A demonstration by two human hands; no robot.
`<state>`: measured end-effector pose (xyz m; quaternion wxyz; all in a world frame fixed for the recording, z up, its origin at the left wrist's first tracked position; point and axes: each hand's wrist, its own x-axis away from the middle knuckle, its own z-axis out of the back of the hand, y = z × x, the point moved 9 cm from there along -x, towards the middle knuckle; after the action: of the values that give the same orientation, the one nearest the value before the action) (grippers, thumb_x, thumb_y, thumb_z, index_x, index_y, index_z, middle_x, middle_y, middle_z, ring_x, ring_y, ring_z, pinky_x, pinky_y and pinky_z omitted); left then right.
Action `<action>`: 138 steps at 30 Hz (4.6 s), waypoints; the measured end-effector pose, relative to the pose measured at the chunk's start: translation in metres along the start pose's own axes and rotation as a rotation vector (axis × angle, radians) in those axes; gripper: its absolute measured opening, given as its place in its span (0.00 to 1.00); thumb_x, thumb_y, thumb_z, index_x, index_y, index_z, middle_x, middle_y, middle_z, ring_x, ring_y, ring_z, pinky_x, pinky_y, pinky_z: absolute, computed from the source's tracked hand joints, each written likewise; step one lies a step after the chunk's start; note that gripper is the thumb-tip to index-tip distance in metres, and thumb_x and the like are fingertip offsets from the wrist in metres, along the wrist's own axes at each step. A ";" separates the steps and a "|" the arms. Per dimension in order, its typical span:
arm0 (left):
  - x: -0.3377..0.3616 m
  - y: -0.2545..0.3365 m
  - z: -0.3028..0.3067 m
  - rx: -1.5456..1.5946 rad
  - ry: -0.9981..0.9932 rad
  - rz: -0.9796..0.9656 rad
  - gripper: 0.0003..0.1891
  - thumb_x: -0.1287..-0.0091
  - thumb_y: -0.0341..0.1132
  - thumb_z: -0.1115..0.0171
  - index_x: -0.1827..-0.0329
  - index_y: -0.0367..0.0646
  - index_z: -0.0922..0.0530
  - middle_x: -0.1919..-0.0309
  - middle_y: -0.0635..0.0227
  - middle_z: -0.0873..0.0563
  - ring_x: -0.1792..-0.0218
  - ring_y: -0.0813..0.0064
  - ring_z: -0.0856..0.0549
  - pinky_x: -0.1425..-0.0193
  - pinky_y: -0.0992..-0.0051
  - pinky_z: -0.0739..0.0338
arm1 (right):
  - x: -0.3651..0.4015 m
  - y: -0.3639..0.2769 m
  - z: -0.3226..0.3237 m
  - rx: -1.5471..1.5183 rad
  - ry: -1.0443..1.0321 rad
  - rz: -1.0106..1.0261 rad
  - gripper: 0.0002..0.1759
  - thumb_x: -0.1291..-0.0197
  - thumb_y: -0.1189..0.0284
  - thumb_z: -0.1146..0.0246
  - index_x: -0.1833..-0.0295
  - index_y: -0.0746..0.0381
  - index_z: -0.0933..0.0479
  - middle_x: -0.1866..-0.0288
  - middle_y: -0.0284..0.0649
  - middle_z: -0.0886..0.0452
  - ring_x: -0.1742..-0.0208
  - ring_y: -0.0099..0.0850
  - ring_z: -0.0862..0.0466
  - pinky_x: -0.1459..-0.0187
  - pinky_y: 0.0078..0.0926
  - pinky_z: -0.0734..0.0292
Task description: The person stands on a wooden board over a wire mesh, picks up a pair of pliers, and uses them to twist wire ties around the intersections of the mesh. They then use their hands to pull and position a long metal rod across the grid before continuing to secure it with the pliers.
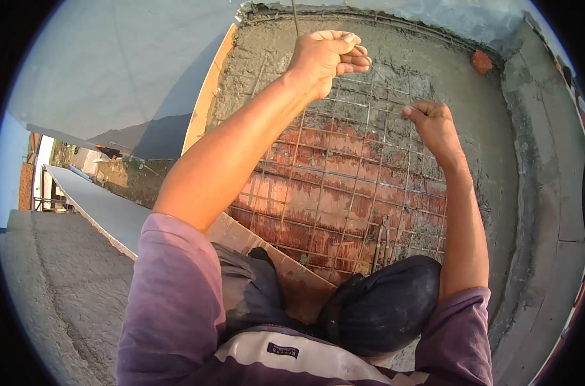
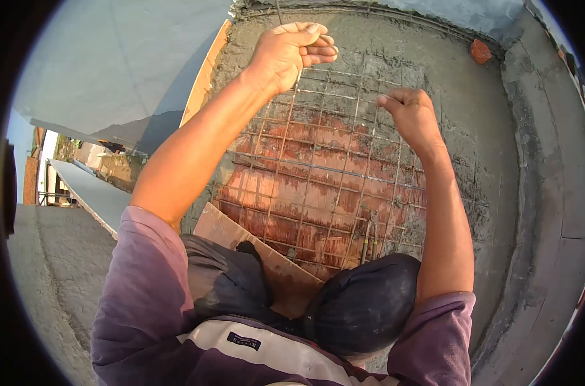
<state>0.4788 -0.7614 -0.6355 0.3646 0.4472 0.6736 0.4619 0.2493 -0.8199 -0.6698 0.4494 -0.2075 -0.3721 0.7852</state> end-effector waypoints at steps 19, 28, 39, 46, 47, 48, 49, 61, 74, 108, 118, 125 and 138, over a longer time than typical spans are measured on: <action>0.022 -0.097 0.098 0.307 0.276 0.107 0.05 0.26 0.24 0.37 0.51 0.35 0.18 0.59 0.56 0.11 0.61 0.64 0.07 0.55 0.63 0.08 | 0.020 0.033 -0.025 0.208 -0.128 0.173 0.05 0.35 0.79 0.33 0.56 0.70 0.15 0.75 0.43 0.22 0.74 0.30 0.25 0.67 0.36 0.28; 0.022 -0.084 0.155 0.843 0.367 0.062 0.04 0.23 0.26 0.40 0.50 0.38 0.23 0.62 0.62 0.16 0.56 0.65 0.13 0.41 0.57 0.13 | 0.037 -0.013 -0.044 0.376 0.029 0.538 0.04 0.34 0.78 0.34 0.57 0.69 0.17 0.66 0.55 0.16 0.64 0.52 0.13 0.62 0.41 0.22; 0.048 0.012 0.138 -0.464 0.323 -0.355 0.05 0.26 0.27 0.34 0.57 0.33 0.15 0.65 0.62 0.10 0.66 0.76 0.12 0.61 0.72 0.14 | 0.019 0.020 -0.001 -0.359 -0.023 0.051 0.17 0.29 0.69 0.33 0.71 0.66 0.21 0.83 0.29 0.27 0.80 0.20 0.29 0.76 0.29 0.35; 0.043 -0.030 0.155 0.588 0.355 -0.079 0.04 0.24 0.27 0.39 0.58 0.35 0.19 0.63 0.60 0.13 0.61 0.67 0.11 0.53 0.64 0.12 | 0.034 0.011 -0.042 0.041 -0.326 0.106 0.13 0.34 0.74 0.32 0.70 0.70 0.19 0.81 0.31 0.23 0.79 0.20 0.25 0.75 0.29 0.31; 0.038 -0.047 0.150 0.746 0.310 -0.009 0.05 0.24 0.28 0.39 0.56 0.34 0.19 0.61 0.59 0.13 0.60 0.64 0.11 0.51 0.61 0.12 | 0.024 0.017 -0.021 0.181 -0.161 0.121 0.14 0.34 0.74 0.32 0.71 0.71 0.21 0.82 0.31 0.25 0.79 0.21 0.26 0.75 0.30 0.31; 0.039 -0.045 0.146 0.638 0.277 -0.004 0.05 0.24 0.28 0.39 0.55 0.33 0.18 0.61 0.59 0.13 0.61 0.64 0.10 0.52 0.62 0.12 | 0.013 0.025 0.001 0.320 0.005 0.135 0.15 0.34 0.74 0.32 0.73 0.71 0.22 0.83 0.31 0.26 0.80 0.21 0.27 0.75 0.30 0.31; 0.041 -0.042 0.143 0.530 0.244 0.002 0.06 0.24 0.28 0.38 0.54 0.33 0.18 0.62 0.59 0.13 0.61 0.65 0.10 0.53 0.62 0.12 | 0.006 0.025 0.027 0.409 0.178 0.216 0.19 0.31 0.70 0.32 0.74 0.67 0.25 0.85 0.29 0.30 0.82 0.18 0.31 0.77 0.28 0.34; 0.038 -0.071 0.147 0.403 0.245 0.006 0.07 0.24 0.25 0.40 0.47 0.35 0.20 0.54 0.59 0.14 0.51 0.62 0.11 0.36 0.59 0.14 | 0.036 0.050 0.020 0.381 -0.153 0.051 0.11 0.39 0.75 0.29 0.73 0.66 0.20 0.80 0.40 0.24 0.77 0.29 0.28 0.69 0.39 0.31; 0.068 -0.173 0.008 0.108 -0.151 0.251 0.07 0.25 0.26 0.36 0.49 0.33 0.17 0.54 0.57 0.10 0.54 0.66 0.08 0.45 0.66 0.09 | 0.036 0.049 -0.065 -0.098 -0.449 -0.375 0.12 0.36 0.72 0.27 0.50 0.66 0.13 0.67 0.40 0.13 0.64 0.22 0.16 0.62 0.27 0.20; 0.110 -0.384 0.061 -0.672 -0.054 0.274 0.08 0.37 0.33 0.28 0.58 0.40 0.11 0.68 0.62 0.09 0.66 0.71 0.13 0.59 0.66 0.19 | 0.096 0.288 -0.249 0.024 0.087 -0.690 0.09 0.40 0.72 0.31 0.66 0.69 0.16 0.67 0.54 0.13 0.67 0.43 0.12 0.62 0.37 0.18; 0.132 -0.340 0.033 -0.701 -0.226 -0.215 0.07 0.41 0.23 0.31 0.61 0.40 0.12 0.60 0.58 0.14 0.54 0.52 0.14 0.49 0.58 0.19 | 0.085 0.210 -0.226 0.202 -0.091 -0.372 0.10 0.43 0.72 0.35 0.62 0.67 0.15 0.67 0.61 0.13 0.60 0.56 0.11 0.59 0.47 0.16; 0.120 -0.364 0.037 -0.772 -0.120 -0.016 0.06 0.43 0.26 0.28 0.63 0.42 0.11 0.65 0.58 0.11 0.59 0.56 0.12 0.51 0.61 0.18 | 0.048 0.204 -0.210 0.155 -0.037 -0.167 0.07 0.39 0.75 0.37 0.57 0.62 0.15 0.61 0.57 0.13 0.56 0.54 0.12 0.54 0.47 0.17; 0.123 -0.363 0.036 -0.705 -0.109 0.124 0.05 0.43 0.29 0.30 0.65 0.40 0.12 0.67 0.57 0.09 0.63 0.58 0.10 0.56 0.62 0.17 | 0.067 0.178 -0.200 0.667 -0.251 0.053 0.11 0.37 0.69 0.36 0.59 0.66 0.15 0.58 0.51 0.11 0.56 0.50 0.10 0.52 0.44 0.15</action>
<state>0.3739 -0.6983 -1.0010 0.5030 0.3582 0.4242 0.6624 0.2494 -0.7397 -0.9340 0.4226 0.0389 -0.1422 0.8942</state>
